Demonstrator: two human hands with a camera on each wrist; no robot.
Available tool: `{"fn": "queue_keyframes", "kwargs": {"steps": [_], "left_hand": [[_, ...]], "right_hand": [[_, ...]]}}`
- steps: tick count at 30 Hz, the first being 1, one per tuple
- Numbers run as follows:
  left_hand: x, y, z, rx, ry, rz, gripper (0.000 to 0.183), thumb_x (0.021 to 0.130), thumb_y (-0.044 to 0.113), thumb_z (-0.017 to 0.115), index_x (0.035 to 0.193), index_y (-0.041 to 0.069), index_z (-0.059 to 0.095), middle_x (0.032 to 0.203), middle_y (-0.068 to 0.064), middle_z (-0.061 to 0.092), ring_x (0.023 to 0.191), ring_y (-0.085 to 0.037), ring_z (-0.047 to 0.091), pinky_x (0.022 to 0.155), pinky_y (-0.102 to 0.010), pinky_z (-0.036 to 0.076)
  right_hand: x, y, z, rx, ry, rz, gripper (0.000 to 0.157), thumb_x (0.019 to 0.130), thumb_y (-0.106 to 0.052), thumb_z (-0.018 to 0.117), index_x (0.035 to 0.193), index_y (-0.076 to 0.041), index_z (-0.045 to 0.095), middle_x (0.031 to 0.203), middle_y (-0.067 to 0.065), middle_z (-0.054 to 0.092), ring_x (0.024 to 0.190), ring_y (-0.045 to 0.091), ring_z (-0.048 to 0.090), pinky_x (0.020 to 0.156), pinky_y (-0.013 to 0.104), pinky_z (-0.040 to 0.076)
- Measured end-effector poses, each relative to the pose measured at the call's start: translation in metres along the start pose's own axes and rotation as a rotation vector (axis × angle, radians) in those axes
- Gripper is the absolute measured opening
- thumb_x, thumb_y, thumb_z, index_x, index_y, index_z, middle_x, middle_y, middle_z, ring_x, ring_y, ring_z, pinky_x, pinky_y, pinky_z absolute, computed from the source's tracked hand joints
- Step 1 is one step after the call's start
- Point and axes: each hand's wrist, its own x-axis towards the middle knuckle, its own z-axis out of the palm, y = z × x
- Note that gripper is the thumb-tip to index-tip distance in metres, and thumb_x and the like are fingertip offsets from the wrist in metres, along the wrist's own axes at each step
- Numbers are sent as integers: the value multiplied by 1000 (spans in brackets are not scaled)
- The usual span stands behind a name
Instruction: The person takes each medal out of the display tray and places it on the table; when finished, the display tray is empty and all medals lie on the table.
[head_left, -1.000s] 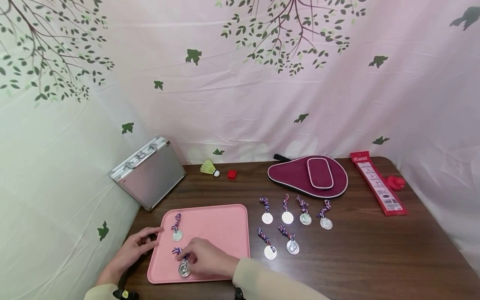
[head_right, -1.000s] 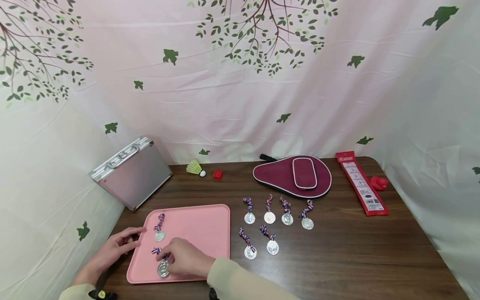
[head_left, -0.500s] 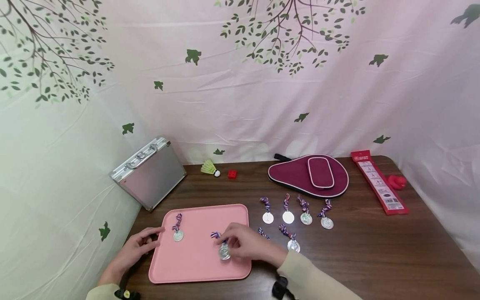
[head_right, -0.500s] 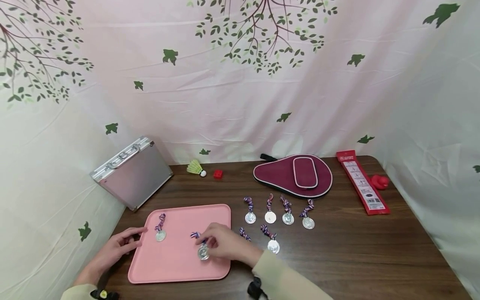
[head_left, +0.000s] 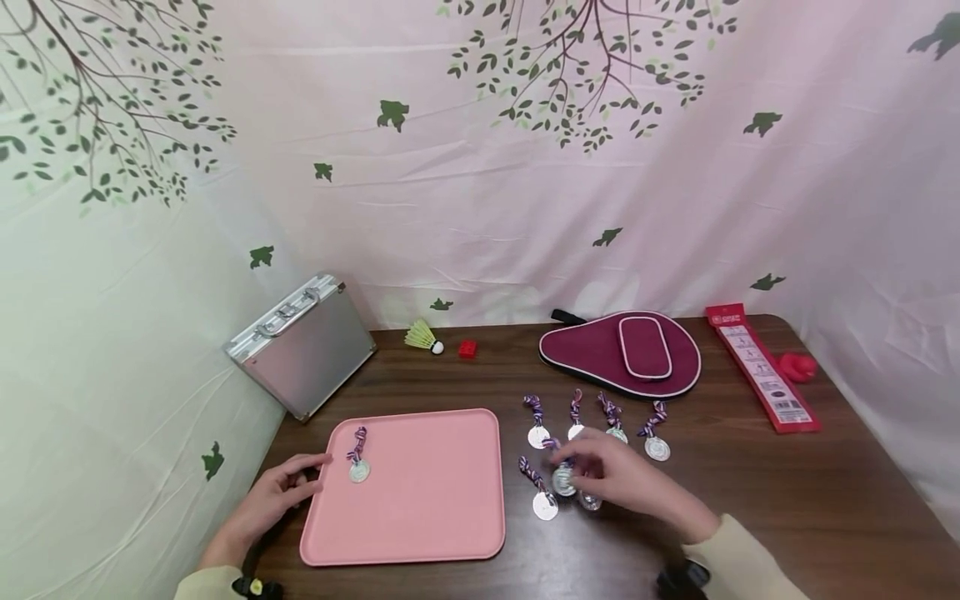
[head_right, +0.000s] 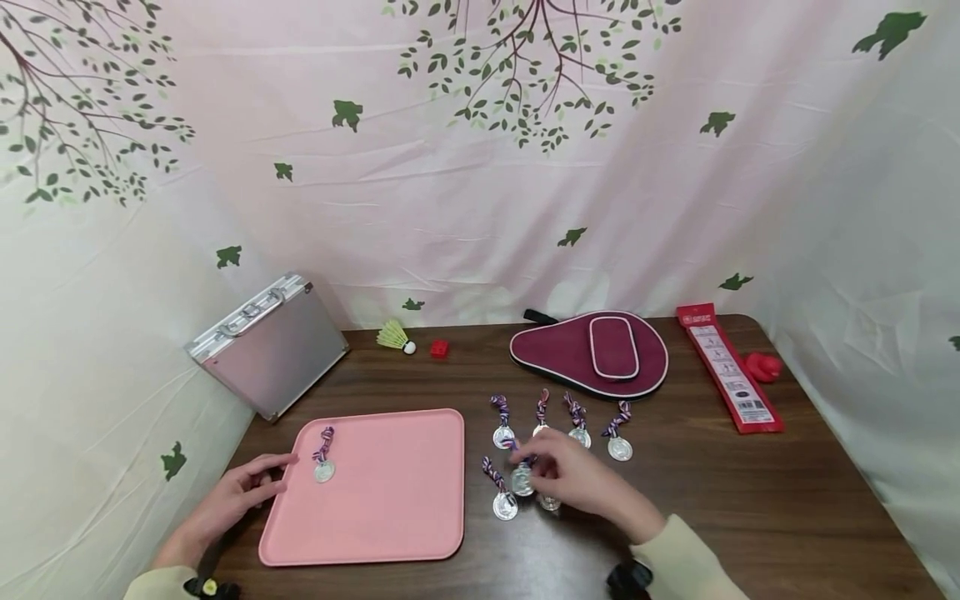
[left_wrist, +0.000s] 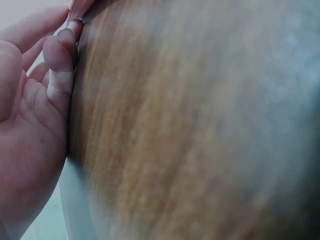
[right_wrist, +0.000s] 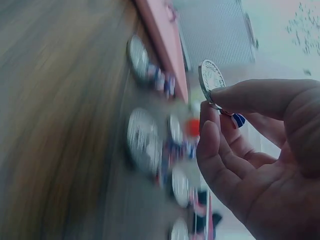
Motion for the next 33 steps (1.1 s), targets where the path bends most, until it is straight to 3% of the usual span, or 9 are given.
{"fn": "queue_keyframes", "kwargs": {"steps": [6, 11, 17, 21, 24, 29, 33], "left_hand": [[1, 2, 0, 1, -2, -23, 40, 86, 30, 70, 124, 23, 62, 113, -5, 58, 76, -19, 50, 60, -28, 43], [1, 5, 0, 4, -1, -12, 40, 86, 30, 70, 124, 23, 62, 112, -5, 58, 75, -19, 49, 60, -28, 42], [0, 6, 0, 4, -1, -18, 40, 86, 30, 70, 124, 23, 62, 112, -5, 58, 76, -19, 49, 60, -28, 42], [-1, 4, 0, 1, 0, -29, 40, 85, 30, 71, 124, 24, 62, 111, -5, 58, 76, -19, 49, 60, -28, 42], [-1, 3, 0, -3, 4, -29, 40, 85, 30, 71, 124, 23, 63, 110, -6, 58, 76, -19, 49, 60, -28, 42], [-1, 1, 0, -8, 3, -25, 40, 85, 30, 71, 124, 23, 62, 111, -6, 58, 76, -19, 49, 61, -28, 42], [-1, 2, 0, -17, 3, -24, 39, 86, 30, 71, 124, 23, 63, 112, -6, 58, 76, -19, 49, 61, -28, 42]], "right_hand": [[-40, 19, -28, -101, 59, 89, 35, 76, 2, 75, 107, -15, 68, 99, 1, 58, 72, 9, 58, 60, 26, 49], [-56, 22, -33, -190, 56, 154, 35, 75, 3, 74, 104, -17, 70, 98, -1, 56, 72, 10, 53, 59, 24, 48], [-59, 24, -29, -264, 38, 153, 34, 76, 1, 74, 104, -18, 71, 97, -3, 54, 73, 6, 50, 59, 23, 46], [-60, 25, -26, -375, 59, 152, 34, 72, -2, 75, 101, -19, 72, 97, -8, 54, 81, 5, 52, 68, 26, 47], [-60, 25, -26, -433, 34, 204, 33, 72, -5, 75, 100, -22, 72, 96, -10, 53, 87, 5, 53, 75, 29, 47], [-58, 22, -29, -424, -28, 291, 32, 76, -10, 75, 103, -26, 72, 98, -10, 50, 89, 8, 51, 76, 30, 47], [-52, 18, -29, -424, 27, 248, 32, 75, -8, 76, 102, -27, 72, 96, -8, 49, 85, 10, 49, 73, 28, 44]]}}
